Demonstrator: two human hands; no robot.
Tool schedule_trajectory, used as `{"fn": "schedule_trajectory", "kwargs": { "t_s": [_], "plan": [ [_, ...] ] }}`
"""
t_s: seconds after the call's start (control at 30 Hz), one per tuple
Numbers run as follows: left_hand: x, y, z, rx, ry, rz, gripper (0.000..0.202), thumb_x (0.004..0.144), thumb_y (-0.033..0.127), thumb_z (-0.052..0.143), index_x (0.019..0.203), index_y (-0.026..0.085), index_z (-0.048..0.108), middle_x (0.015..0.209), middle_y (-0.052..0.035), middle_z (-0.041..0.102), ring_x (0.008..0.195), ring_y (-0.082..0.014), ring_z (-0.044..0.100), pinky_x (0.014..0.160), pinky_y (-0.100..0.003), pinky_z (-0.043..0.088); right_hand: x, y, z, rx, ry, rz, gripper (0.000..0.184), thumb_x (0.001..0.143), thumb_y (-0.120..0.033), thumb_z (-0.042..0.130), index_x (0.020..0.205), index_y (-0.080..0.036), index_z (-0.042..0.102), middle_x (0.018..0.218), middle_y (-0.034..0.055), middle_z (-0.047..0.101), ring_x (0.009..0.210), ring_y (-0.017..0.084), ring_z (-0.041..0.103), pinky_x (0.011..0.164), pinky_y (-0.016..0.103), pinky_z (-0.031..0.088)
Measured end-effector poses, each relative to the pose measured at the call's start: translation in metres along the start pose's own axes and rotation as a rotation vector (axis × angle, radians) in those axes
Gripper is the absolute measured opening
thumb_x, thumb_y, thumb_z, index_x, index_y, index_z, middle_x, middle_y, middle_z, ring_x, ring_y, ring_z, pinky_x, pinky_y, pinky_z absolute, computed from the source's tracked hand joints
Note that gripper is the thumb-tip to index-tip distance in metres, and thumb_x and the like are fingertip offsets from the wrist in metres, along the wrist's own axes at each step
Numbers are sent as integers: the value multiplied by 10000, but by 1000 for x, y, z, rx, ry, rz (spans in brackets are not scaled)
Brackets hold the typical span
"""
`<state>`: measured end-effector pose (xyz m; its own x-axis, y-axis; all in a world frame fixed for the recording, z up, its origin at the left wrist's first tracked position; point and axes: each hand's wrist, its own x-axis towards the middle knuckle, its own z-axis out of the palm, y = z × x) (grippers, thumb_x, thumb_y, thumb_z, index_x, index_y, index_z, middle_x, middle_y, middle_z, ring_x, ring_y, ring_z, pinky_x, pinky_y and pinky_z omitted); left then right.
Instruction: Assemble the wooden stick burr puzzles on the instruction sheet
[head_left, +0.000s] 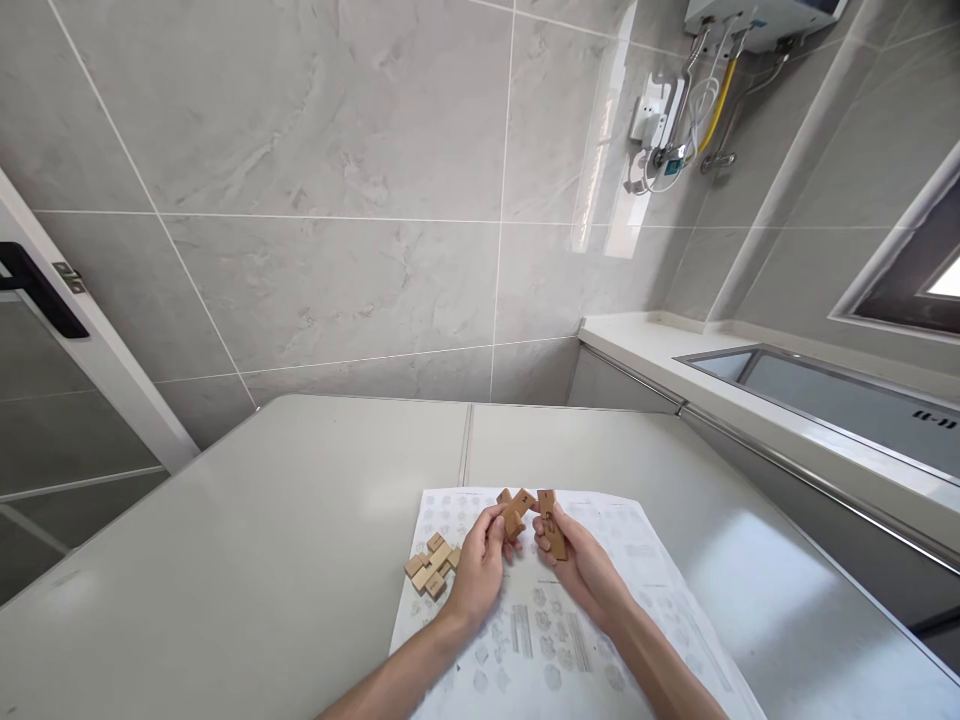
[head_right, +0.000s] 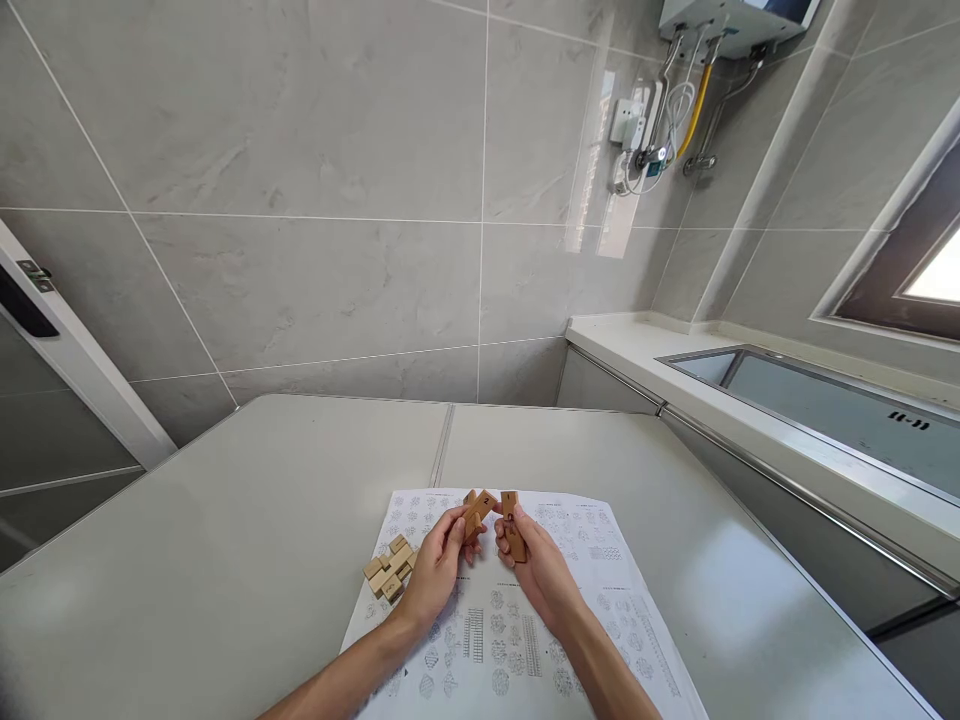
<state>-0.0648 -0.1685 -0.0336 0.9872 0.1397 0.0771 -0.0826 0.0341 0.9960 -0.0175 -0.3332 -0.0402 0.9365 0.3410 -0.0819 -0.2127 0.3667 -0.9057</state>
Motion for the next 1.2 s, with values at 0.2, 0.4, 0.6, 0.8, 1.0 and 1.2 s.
{"fn": "schedule_trajectory", "kwargs": {
  "t_s": [0.2,0.4,0.6,0.8,1.0,1.2],
  "plan": [
    [0,1,1,-2,4,0,498,1052,647,556,1216,204,712,900,-49,721,782,-204,608,808,-342,493,0,1,-2,17,17,18,423,924,-650,762,1071,-253,754,804,-8,534,536,121,328,452,273,287],
    [-2,1,2,-14,14,-17,493,1045,649,571,1235,214,705,961,-61,741,801,-203,616,812,-345,496,3,3,-3,54,30,6,502,988,-726,610,999,-240,738,782,7,515,626,178,438,568,326,453],
    [-3,1,4,-57,3,-64,469,1020,631,629,1216,210,697,998,-67,736,837,-199,627,824,-340,496,0,-2,-3,29,55,-44,436,883,-683,805,903,-254,732,825,19,592,773,220,543,740,344,539],
    [-2,5,3,-105,-23,-96,449,1005,628,651,1179,218,708,1015,-56,719,829,-181,620,852,-338,502,-6,-8,-1,36,43,13,473,819,-663,885,917,-211,784,739,-10,563,680,165,503,631,277,486],
    [-4,6,2,-112,-63,-84,466,974,641,704,1186,226,703,1010,-46,718,820,-172,593,846,-331,487,-2,-9,-7,142,98,30,470,783,-656,915,884,-234,737,668,-49,488,589,125,412,531,238,420],
    [-4,0,6,-107,-99,-63,492,980,691,673,1107,217,706,871,-9,638,791,-171,565,772,-312,477,3,-5,-9,199,92,40,487,751,-591,969,786,-213,663,677,-58,483,531,79,302,452,206,316]
  ]
}}
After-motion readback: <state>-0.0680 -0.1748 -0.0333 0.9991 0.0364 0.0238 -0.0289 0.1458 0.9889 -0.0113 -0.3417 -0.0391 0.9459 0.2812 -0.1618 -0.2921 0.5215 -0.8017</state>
